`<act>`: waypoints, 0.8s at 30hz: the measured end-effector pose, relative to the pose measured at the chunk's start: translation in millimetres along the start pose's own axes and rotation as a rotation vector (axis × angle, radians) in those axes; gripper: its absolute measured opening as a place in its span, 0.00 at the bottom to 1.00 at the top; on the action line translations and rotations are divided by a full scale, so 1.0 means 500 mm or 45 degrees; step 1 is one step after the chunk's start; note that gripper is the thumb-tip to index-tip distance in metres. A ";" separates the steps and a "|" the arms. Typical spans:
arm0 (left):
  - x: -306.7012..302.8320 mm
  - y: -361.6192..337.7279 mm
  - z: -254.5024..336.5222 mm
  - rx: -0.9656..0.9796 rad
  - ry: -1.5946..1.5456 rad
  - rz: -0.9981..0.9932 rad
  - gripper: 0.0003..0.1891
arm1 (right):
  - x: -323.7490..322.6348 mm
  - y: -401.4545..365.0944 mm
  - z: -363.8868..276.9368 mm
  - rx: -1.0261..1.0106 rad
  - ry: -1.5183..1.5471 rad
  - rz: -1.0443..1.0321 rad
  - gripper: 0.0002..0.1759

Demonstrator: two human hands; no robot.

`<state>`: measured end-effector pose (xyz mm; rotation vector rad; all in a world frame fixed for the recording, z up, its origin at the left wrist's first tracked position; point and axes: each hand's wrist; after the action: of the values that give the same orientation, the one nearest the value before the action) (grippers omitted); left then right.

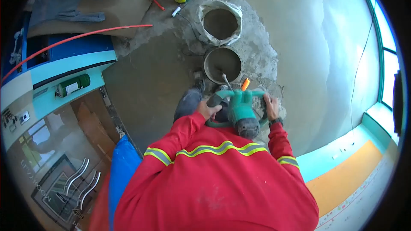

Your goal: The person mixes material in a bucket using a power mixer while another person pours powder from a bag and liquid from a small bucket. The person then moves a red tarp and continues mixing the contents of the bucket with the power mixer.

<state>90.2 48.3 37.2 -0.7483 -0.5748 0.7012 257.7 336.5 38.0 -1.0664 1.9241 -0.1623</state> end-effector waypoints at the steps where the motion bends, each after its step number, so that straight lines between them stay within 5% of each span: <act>1: 0.000 0.000 -0.003 -0.030 -0.020 0.017 0.10 | 0.015 -0.014 0.030 0.218 0.176 -0.052 0.34; 2: -0.006 -0.016 0.006 -0.066 0.037 -0.006 0.11 | 0.021 -0.052 0.027 0.460 0.352 -0.107 0.34; 5: 0.001 -0.023 0.077 -0.106 0.121 -0.086 0.14 | 0.045 -0.091 0.062 0.305 0.334 0.033 0.34; 16: -0.080 -0.091 0.271 0.073 0.383 -0.290 0.15 | 0.076 -0.242 -0.136 0.503 0.817 0.345 0.32; 24: -0.125 -0.107 0.268 0.209 0.415 -0.146 0.15 | 0.080 -0.221 -0.179 0.471 0.669 0.299 0.33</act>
<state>-22.3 28.2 145.4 -0.6539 -0.2570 0.4995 248.5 213.0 118.8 -0.5761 2.3438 -0.6927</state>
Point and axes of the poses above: each hand's wrist, its own y-axis towards the middle knuckle, its own x-axis out of the palm, z = x × y, and after that the axes turned 8 degrees about -y, right-handed
